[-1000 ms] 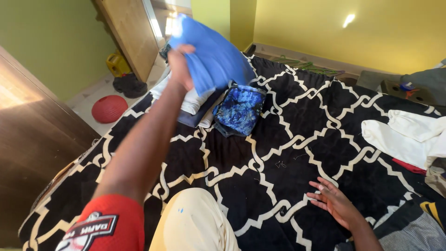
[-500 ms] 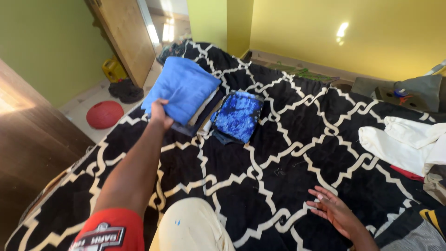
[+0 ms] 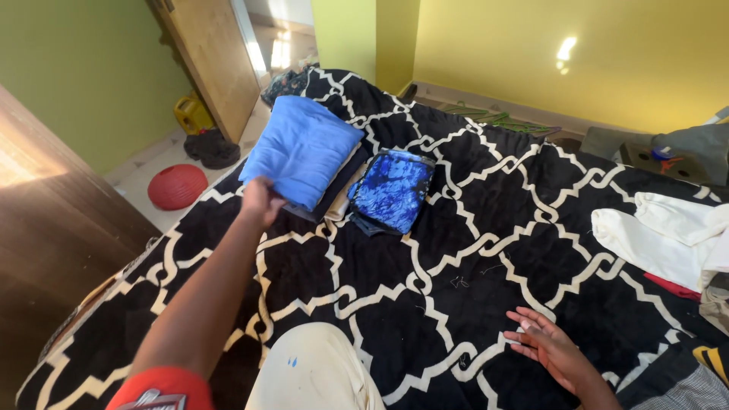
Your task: Folding various items of clothing on a bed
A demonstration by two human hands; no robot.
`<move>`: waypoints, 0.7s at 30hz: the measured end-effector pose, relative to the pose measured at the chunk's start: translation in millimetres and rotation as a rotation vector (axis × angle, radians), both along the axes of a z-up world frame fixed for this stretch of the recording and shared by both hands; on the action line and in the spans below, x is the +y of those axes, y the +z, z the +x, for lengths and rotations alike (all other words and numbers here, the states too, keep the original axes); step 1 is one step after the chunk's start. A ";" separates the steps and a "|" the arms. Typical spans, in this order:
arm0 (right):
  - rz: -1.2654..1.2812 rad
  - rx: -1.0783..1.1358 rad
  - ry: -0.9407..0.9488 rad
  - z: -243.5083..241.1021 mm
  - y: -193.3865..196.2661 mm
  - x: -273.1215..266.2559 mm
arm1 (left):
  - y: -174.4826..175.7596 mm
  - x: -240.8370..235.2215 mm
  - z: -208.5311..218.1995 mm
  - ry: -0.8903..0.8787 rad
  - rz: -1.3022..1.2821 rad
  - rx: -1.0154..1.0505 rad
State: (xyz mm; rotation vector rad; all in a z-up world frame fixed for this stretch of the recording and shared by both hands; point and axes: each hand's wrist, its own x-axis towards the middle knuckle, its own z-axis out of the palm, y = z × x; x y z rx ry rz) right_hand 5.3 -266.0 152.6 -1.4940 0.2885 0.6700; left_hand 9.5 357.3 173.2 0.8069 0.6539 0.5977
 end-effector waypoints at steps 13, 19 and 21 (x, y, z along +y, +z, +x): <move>-0.025 -0.006 -0.014 8.0 -16.4 -2.1 | 74.9 6.6 99.8 -0.136 1.443 0.609; -0.096 0.043 0.002 15.5 -16.6 1.8 | 111.3 -9.5 135.3 -0.458 1.597 1.188; -0.063 0.058 -0.022 26.2 -32.7 -3.3 | 101.3 -22.2 131.6 -0.474 1.569 1.173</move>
